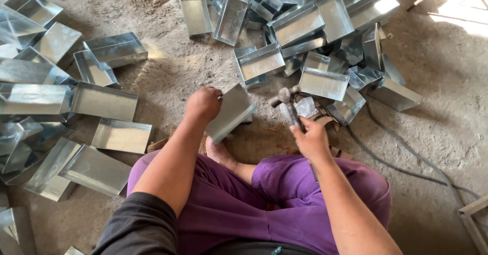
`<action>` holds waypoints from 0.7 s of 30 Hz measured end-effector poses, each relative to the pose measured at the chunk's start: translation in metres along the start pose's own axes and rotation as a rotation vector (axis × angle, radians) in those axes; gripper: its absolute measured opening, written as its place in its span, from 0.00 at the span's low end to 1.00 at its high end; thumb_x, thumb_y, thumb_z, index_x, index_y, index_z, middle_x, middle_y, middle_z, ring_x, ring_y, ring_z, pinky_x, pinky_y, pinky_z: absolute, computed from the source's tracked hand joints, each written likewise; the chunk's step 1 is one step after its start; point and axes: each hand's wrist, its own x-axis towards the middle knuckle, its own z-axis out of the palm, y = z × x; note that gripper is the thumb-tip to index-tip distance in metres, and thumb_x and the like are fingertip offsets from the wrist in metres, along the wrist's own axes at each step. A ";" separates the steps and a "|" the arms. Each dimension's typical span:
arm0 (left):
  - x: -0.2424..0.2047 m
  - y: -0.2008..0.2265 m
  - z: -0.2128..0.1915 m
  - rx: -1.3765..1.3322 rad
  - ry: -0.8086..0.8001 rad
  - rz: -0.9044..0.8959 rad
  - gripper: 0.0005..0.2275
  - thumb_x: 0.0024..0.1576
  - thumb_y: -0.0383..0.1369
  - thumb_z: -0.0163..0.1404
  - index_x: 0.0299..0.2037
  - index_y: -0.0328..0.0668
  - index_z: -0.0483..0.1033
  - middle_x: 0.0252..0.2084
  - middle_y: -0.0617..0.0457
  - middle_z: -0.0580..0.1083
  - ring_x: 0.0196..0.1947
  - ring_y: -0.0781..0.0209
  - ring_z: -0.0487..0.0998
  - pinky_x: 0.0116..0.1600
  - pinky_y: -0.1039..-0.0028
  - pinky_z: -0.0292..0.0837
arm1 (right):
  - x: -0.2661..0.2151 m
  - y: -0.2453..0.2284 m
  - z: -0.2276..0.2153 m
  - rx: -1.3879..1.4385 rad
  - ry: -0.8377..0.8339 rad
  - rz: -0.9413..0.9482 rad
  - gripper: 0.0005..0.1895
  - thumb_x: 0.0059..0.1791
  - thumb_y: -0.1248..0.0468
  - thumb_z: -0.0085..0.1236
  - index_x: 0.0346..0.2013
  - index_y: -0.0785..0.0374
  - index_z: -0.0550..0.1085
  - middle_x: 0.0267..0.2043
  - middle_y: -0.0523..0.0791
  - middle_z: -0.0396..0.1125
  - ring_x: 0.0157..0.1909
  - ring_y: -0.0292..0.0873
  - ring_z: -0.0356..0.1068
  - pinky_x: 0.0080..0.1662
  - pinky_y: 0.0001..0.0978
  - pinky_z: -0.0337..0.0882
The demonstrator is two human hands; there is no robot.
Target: The person sits on the floor and repeatedly hammers small rectangular metal boxes with a hammer. They pick up each box, place it on a small block, strike it several times, and then toss it aside. The person handles the boxes one at a time and continues this process throughout the clip.
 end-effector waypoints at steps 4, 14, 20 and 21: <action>0.003 -0.001 -0.007 0.169 -0.048 -0.087 0.12 0.63 0.36 0.45 0.49 0.53 0.83 0.53 0.49 0.80 0.51 0.47 0.81 0.55 0.59 0.76 | 0.002 -0.009 0.016 0.268 -0.134 0.068 0.20 0.51 0.67 0.61 0.58 0.70 0.77 0.28 0.47 0.64 0.22 0.37 0.56 0.26 0.33 0.55; -0.027 0.021 -0.021 0.356 -0.323 -0.069 0.65 0.32 0.70 0.64 0.77 0.56 0.36 0.75 0.43 0.47 0.73 0.38 0.48 0.71 0.35 0.37 | -0.030 -0.046 0.012 -0.195 0.034 -0.426 0.21 0.49 0.63 0.63 0.55 0.68 0.76 0.46 0.52 0.77 0.47 0.41 0.78 0.49 0.30 0.73; -0.027 0.019 -0.017 0.375 -0.272 -0.032 0.64 0.34 0.63 0.67 0.78 0.52 0.38 0.70 0.46 0.58 0.70 0.42 0.58 0.70 0.39 0.47 | -0.033 -0.054 0.013 -0.173 0.043 -0.429 0.21 0.49 0.63 0.64 0.55 0.67 0.77 0.44 0.52 0.78 0.44 0.40 0.78 0.47 0.30 0.74; -0.027 0.019 -0.017 0.377 -0.276 -0.030 0.63 0.34 0.63 0.66 0.78 0.53 0.38 0.71 0.46 0.59 0.70 0.42 0.58 0.71 0.41 0.48 | -0.032 -0.052 0.014 -0.176 0.038 -0.404 0.21 0.49 0.63 0.64 0.55 0.67 0.77 0.44 0.52 0.78 0.44 0.40 0.78 0.47 0.30 0.74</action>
